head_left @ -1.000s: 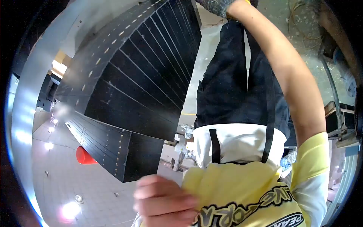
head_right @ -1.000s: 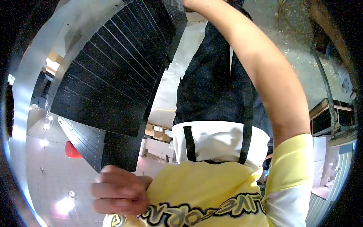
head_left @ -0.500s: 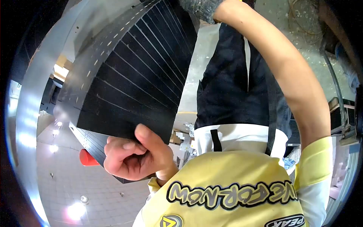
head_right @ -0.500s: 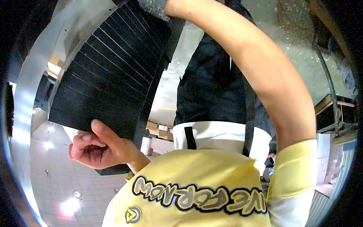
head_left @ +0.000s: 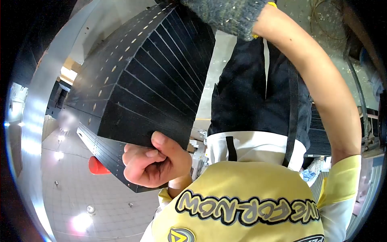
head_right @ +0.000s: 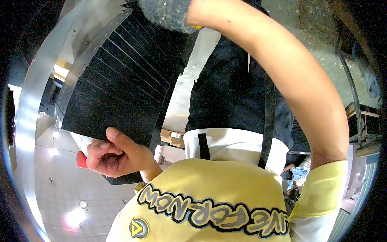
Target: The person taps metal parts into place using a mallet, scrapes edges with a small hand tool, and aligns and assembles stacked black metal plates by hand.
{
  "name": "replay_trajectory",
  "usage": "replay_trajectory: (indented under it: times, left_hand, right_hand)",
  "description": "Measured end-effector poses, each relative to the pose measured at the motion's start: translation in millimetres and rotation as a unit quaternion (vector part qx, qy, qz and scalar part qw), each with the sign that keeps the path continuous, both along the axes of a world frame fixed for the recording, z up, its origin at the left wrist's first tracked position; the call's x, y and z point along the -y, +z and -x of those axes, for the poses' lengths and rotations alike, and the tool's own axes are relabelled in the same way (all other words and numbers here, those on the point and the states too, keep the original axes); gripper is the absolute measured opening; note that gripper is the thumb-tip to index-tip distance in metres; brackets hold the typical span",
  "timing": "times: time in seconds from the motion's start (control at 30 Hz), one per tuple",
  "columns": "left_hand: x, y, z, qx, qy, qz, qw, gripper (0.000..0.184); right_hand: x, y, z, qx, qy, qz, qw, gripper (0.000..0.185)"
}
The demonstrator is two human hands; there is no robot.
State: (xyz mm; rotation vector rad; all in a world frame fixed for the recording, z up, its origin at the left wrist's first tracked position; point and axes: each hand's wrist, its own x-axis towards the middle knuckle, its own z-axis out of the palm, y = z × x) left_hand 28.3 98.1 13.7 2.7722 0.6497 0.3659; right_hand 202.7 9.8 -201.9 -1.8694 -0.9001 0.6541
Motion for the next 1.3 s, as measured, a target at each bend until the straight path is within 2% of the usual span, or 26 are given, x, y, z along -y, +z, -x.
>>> replay_trajectory:
  times: [0.03,0.13,0.17,0.27,0.3,0.37,0.47,0.57,0.6,0.63,0.7,0.77,0.83,1.0,1.07,1.13,1.3]
  left_hand:
    - [0,0,0,-0.004,-0.004,-0.003,1.0,0.034]
    - [2,0,1,-0.009,-0.012,-0.006,1.0,0.035]
    - [1,0,2,-0.008,-0.014,-0.002,1.0,0.036]
    - [3,2,2,-0.018,-0.019,0.004,1.0,0.037]
    - [2,2,2,-0.021,-0.026,0.006,0.999,0.037]
    - [2,2,2,-0.022,-0.035,0.013,0.999,0.035]
    - [12,-4,-3,-0.006,-0.002,0.031,1.0,0.034]
    - [17,-6,-6,-0.002,0.012,0.038,0.999,0.034]
    - [16,-6,-5,-0.002,0.019,0.042,0.999,0.034]
    - [15,-6,-7,-0.006,0.0,0.041,0.999,0.033]
    - [17,-8,-8,0.008,-0.01,0.05,0.999,0.031]
    - [15,-6,-6,0.0,-0.02,0.055,0.998,0.03]
    - [19,-6,-9,0.002,-0.015,0.063,0.998,0.029]
    - [14,-3,-7,-0.026,-0.065,0.064,0.995,0.029]
    - [20,-1,-7,-0.027,-0.02,0.09,0.995,0.03]
    - [15,-6,-11,-0.002,-0.071,0.066,0.995,0.028]
    - [17,-5,-9,-0.004,-0.061,0.095,0.994,0.026]
  right_hand:
    - [0,-9,6,0.007,-0.035,-0.047,0.998,0.031]
    - [-9,-15,3,-0.008,0.003,0.138,0.99,0.028]
    - [-10,-13,7,-0.003,0.003,0.143,0.99,0.025]
    - [-7,8,4,0.045,0.01,0.038,0.998,0.023]
    - [-1,29,-6,0.065,0.085,0.044,0.993,0.023]
    - [9,43,-4,0.022,0.081,-0.043,0.996,0.024]
    - [19,61,-13,0.04,0.104,-0.05,0.992,0.024]
    - [5,46,-22,0.058,0.085,0.05,0.993,0.029]
    - [4,54,-23,-0.032,0.108,0.085,0.99,0.032]
    - [13,68,-25,-0.038,0.141,0.109,0.983,0.033]
    - [37,65,-2,0.086,0.084,-0.058,0.991,0.037]
    - [45,67,11,-0.05,0.09,-0.163,0.981,0.042]
    - [49,68,6,-0.014,0.062,-0.176,0.982,0.044]
    - [29,75,5,0.042,0.052,-0.079,0.995,0.042]
    - [44,87,6,0.029,0.053,-0.112,0.992,0.041]
    - [51,89,7,0.016,0.062,-0.136,0.989,0.04]
    - [30,91,9,0.058,0.046,-0.057,0.996,0.038]
